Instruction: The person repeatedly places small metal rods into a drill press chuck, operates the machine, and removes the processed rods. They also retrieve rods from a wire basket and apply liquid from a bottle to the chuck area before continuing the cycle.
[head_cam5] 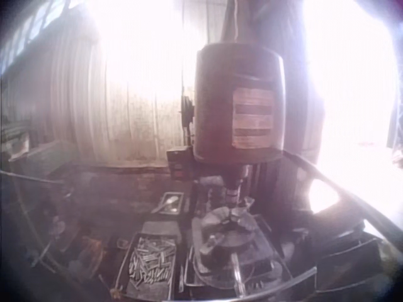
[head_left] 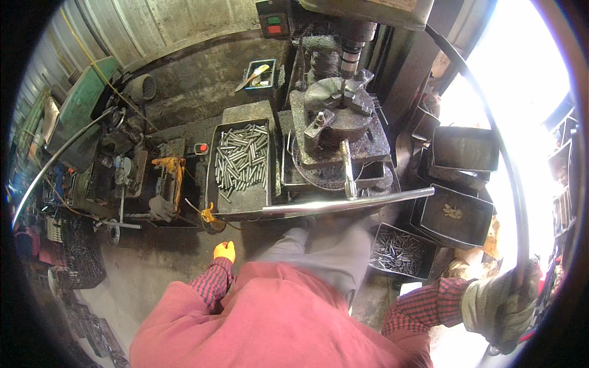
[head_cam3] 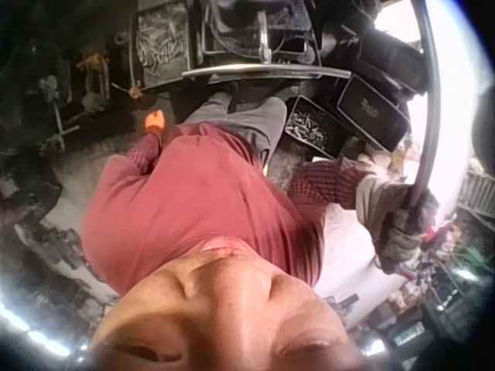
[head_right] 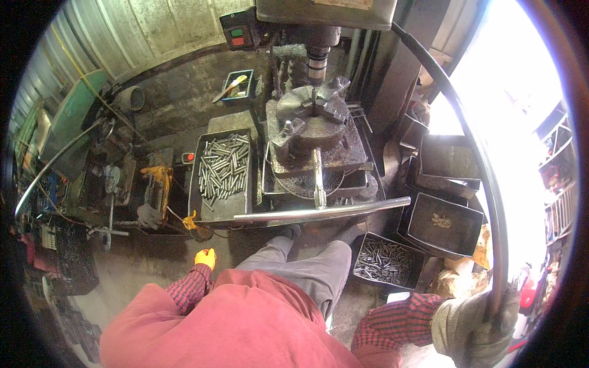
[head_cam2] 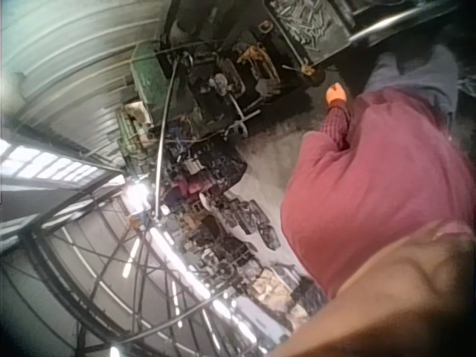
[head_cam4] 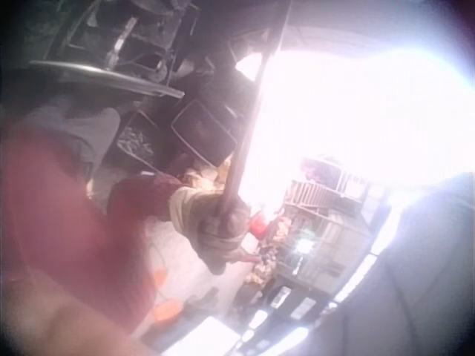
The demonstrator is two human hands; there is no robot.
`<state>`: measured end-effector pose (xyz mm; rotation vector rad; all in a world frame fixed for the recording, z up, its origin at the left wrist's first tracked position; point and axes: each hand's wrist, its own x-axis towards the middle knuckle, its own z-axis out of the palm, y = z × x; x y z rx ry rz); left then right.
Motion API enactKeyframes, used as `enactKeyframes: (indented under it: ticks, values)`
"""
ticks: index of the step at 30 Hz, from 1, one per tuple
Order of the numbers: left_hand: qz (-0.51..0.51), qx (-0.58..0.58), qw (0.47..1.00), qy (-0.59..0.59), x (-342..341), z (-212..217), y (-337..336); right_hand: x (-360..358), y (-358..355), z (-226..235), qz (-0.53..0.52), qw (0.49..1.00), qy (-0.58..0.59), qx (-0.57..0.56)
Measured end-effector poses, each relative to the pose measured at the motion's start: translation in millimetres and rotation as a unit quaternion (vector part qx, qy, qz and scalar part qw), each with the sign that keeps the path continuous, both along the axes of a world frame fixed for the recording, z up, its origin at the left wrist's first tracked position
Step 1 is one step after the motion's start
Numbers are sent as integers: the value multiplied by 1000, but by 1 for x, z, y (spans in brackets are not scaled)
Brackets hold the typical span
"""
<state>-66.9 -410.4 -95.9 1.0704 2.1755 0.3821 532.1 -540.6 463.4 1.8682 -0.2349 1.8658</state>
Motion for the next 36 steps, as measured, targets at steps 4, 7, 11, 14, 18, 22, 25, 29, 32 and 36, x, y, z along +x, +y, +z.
enactKeyframes:
  ticks: [4, 7, 11, 14, 18, 22, 25, 29, 32, 36]
  values:
    - [-7, -7, 1000, 17, -5, 8, -9, 8, -2, -7, 190, 980, -23, 57]
    - [-1, -25, 999, 41, -9, 24, -18, 16, -6, -13, 283, 956, -33, 72]
    - [0, -38, 994, 101, -10, 45, -27, 23, -16, -26, 285, 956, -32, 70]
    - [13, -33, 994, 105, -11, 51, -29, 30, -23, -38, 240, 963, 13, 122]
    - [2, -13, 993, 117, -15, 45, -24, 37, -28, -48, 347, 927, 56, 129]
    - [23, -14, 996, 80, -20, 36, -15, 29, -29, -47, 105, 990, 67, 63]
    - [26, 28, 997, 67, -20, 35, -11, 23, -18, -44, 153, 986, -24, 61]
    - [42, -22, 998, 32, -16, 41, -8, 16, -8, -43, 382, 909, -19, 167]
    - [29, -36, 998, 37, -13, 49, -9, 10, -6, -46, 196, 976, -38, 85]
    - [12, -31, 998, 47, -12, 56, -14, 4, -3, -52, 193, 975, 10, 109]
